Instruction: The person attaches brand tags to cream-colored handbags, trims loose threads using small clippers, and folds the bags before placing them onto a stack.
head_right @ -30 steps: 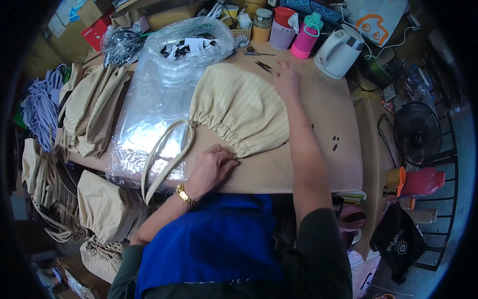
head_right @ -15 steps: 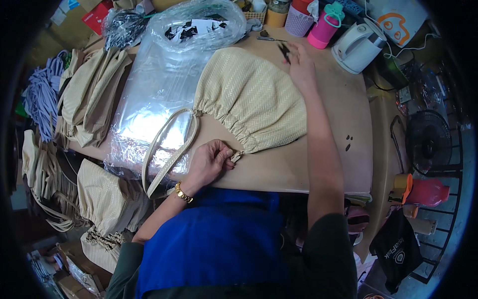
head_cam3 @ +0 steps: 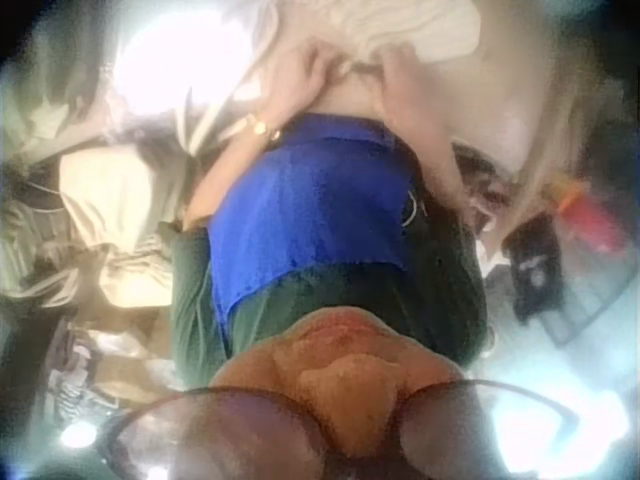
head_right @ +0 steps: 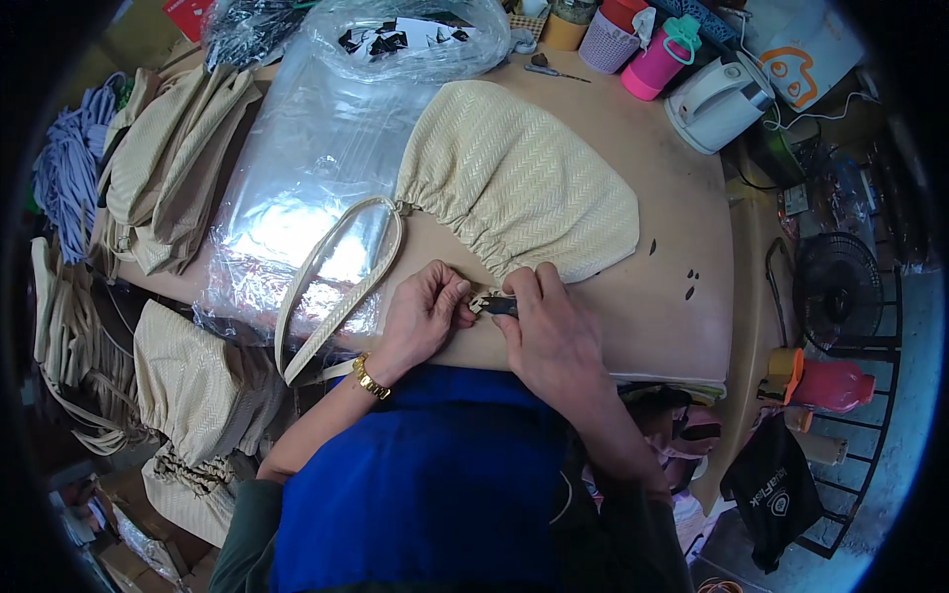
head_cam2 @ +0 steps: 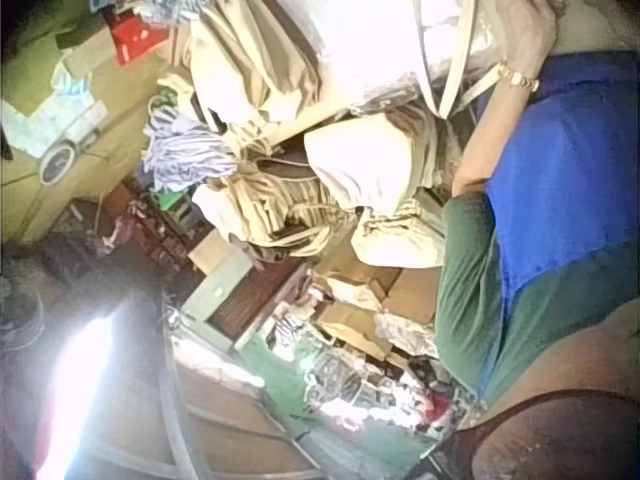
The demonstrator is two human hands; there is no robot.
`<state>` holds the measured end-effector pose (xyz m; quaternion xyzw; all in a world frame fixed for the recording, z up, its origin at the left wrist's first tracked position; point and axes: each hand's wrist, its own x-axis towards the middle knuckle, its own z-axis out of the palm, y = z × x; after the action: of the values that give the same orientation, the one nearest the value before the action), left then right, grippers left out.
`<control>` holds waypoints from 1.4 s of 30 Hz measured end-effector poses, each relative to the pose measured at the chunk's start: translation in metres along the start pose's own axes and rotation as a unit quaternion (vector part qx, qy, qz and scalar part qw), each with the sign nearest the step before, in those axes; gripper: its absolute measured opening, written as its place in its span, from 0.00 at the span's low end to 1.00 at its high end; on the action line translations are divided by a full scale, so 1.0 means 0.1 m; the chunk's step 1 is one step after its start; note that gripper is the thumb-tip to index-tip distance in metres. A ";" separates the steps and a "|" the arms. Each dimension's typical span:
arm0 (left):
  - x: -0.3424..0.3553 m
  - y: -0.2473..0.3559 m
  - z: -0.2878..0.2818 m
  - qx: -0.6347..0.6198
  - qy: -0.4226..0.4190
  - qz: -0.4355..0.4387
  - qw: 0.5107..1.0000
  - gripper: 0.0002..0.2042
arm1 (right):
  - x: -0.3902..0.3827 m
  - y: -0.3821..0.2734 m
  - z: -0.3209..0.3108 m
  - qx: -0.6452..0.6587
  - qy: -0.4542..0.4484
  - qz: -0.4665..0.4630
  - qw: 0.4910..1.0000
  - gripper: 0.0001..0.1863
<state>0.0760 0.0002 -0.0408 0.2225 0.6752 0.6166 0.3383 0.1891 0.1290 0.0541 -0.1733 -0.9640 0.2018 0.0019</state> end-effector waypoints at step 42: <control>-0.06 -0.09 0.10 0.277 0.105 0.297 0.908 0.04 | 0.03 0.57 0.66 0.275 0.223 0.016 0.935 0.11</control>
<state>0.0885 0.0017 -0.0486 0.4316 0.7531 0.4965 -0.0090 0.2005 0.1537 -0.0290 -0.2219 -0.8428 0.4149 0.2615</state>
